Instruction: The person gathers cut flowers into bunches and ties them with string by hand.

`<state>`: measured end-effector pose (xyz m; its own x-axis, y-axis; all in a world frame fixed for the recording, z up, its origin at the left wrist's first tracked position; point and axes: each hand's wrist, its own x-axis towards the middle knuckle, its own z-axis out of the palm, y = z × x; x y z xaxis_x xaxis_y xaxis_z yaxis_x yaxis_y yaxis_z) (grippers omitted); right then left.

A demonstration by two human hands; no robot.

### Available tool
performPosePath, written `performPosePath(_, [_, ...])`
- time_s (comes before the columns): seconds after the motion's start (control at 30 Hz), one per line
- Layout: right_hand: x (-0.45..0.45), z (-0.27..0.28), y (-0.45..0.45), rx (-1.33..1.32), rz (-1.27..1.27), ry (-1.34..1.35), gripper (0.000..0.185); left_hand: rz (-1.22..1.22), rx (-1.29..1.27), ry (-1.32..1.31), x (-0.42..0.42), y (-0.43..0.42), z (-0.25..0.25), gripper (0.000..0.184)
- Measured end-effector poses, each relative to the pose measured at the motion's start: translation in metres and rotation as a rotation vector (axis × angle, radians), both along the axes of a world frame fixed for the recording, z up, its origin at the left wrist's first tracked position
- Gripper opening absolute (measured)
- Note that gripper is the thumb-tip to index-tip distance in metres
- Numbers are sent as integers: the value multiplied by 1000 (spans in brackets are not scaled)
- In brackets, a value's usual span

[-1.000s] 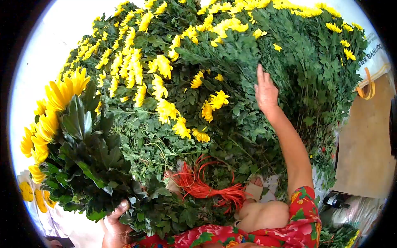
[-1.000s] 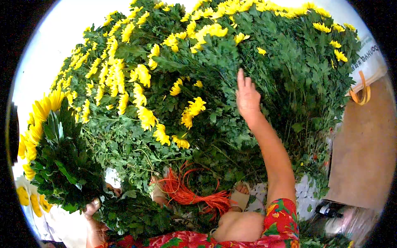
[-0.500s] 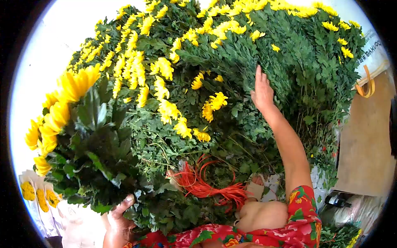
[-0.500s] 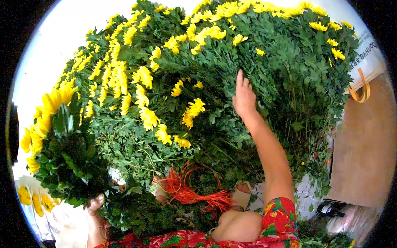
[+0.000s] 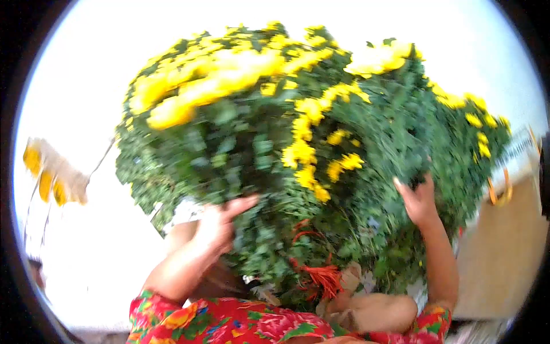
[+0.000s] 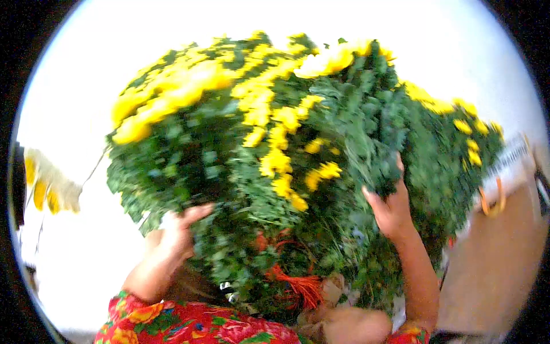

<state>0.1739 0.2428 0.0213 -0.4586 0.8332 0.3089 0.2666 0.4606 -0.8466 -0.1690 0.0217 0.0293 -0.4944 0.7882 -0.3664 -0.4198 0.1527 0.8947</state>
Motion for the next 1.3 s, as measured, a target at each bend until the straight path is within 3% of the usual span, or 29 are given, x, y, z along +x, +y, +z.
performPosePath(0.03, [-22,30,-29,-254,55,79,64,-21,62,5,-2,2,0,33])
performPosePath(0.07, [-36,45,-47,-152,80,-57,54,19,83,124,0,2,8,33])
performPosePath(0.1, [-49,59,-63,-111,167,-173,49,18,204,-30,-4,3,-7,32])
performPosePath(0.13, [-66,65,-81,-57,162,-168,47,60,264,58,-4,2,0,30])
performPosePath(0.17, [-75,65,-89,221,235,-373,51,67,245,28,-6,1,4,30])
performPosePath(0.23, [-98,56,-110,274,386,-281,62,96,261,-11,-6,-4,10,29])
performPosePath(0.27, [-117,53,-126,38,459,11,67,94,191,-125,-5,-8,16,28])
performPosePath(0.37, [-156,38,-153,223,434,13,75,118,56,295,-13,-12,4,27])
performPosePath(0.4, [-167,31,-157,259,405,4,77,120,56,297,-17,-16,-1,27])
performPosePath(0.43, [-176,25,-161,339,363,-77,59,-120,-59,949,-23,-21,-10,29])
performPosePath(0.47, [-184,21,-165,342,361,-74,59,-378,-184,1594,-27,-24,-15,32])
performPosePath(0.5, [-193,19,-169,350,306,-86,53,-587,-401,1527,-27,-21,-6,40])
performPosePath(0.53, [-199,20,-171,363,250,-96,47,-583,-395,1537,-28,-22,-5,40])
performPosePath(0.63, [-201,24,-171,355,226,-120,41,-258,480,-117,-27,-37,-13,40])
performPosePath(0.67, [-202,25,-171,354,220,-121,41,-289,609,-95,-26,-39,-17,45])
performPosePath(0.77, [-203,24,-178,724,255,-358,50,-492,523,166,-18,-41,-4,41])
performPosePath(0.87, [-204,14,-196,561,269,-255,58,-590,451,206,-19,-40,4,41])
performPosePath(0.93, [-202,16,-195,533,264,-342,76,-597,486,335,-20,-37,3,35])
performPosePath(0.97, [-201,23,-193,574,299,-345,95,-615,452,621,-29,-37,-9,33])
performPosePath(1.0, [-199,31,-191,607,337,-354,117,-604,423,744,-30,-38,-13,33])
performPosePath(1.03, [-200,43,-192,613,291,-349,123,-593,417,814,-28,-35,-5,32])
performPosePath(1.17, [-192,99,-179,724,162,-309,124,-516,582,1133,-3,-14,63,31])
performPosePath(1.23, [-185,127,-169,816,107,-158,123,-427,752,1330,12,-2,114,31])
performPosePath(1.3, [-180,164,-163,921,100,27,94,-272,922,1537,15,9,167,31])
